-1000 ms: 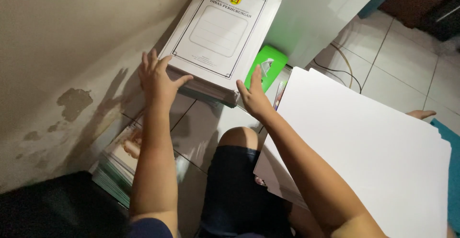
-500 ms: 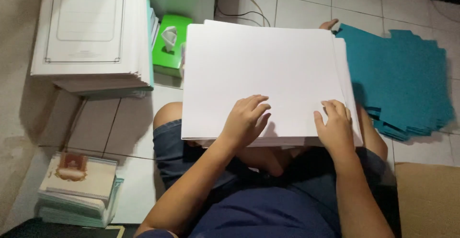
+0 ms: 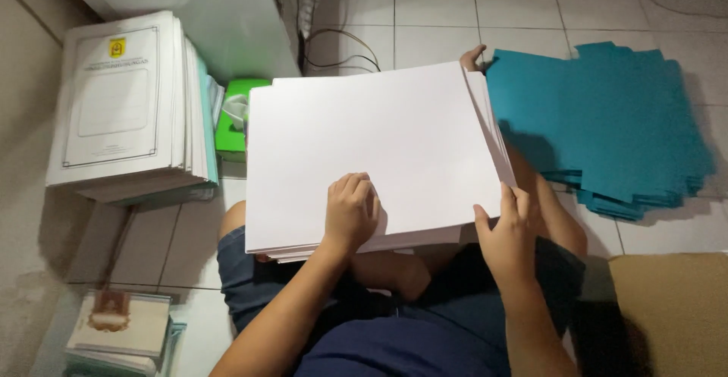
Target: The person sits on the floor and repeatedly folds blank white paper sheets in half. They then place the folded sheets into a stack of pre-printed document covers labeled 'DINAS PERHUBUNGAN' to the left. The person continues this repetitive folding and stacking process throughout the clip.
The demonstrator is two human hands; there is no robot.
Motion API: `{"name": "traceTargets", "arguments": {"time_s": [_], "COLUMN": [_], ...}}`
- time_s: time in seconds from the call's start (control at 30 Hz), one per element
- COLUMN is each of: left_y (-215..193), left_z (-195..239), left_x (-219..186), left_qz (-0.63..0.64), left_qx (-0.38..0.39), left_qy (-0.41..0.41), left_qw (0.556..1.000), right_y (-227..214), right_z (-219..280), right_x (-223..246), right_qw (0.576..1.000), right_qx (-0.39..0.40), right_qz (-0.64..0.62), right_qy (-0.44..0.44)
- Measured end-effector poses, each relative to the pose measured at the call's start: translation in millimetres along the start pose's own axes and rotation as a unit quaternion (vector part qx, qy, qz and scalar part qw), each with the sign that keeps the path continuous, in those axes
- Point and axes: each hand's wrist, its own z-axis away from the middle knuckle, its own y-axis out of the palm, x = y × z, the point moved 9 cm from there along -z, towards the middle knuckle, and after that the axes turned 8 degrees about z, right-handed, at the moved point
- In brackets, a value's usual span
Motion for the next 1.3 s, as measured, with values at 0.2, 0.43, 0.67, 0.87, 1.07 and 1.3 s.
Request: {"name": "traceTargets", "arguments": {"time_s": [0.2,0.43,0.67,0.87,1.07,1.3], "left_y": [-3,-11,-8,-13,-128,-138], "left_z": [1,-4,-4,18,41,13], "left_x": [4,3,42,99,170,144], "left_qz": [-0.019,-0.001,0.204,0.625,0.742,0.310], "left_qx": [-0.009,-0.059,-0.045,-0.027,-0.140,-0.051], "left_qy": [-0.011,-0.012,-0.111,-0.224,-0.363,-0.217], "left_qw": [1.000,0.998,0.972,0.747,0.545,0.924], "right_y": [-32,42,63,91,127,130], "right_z": [-4,-11,8,21,32,38], "right_x": [31,91,159,196,199,205], "right_qw": [0.830,0.508,0.693,0.879,0.934,0.929], "right_qx": [0.060,0.124,0.288,0.321,0.243,0.228], "right_qz": [-0.542,-0.845,-0.660,-0.302,-0.014,0.090], "right_qy": [0.113,0.112,-0.022,-0.181,-0.261,-0.277]}}
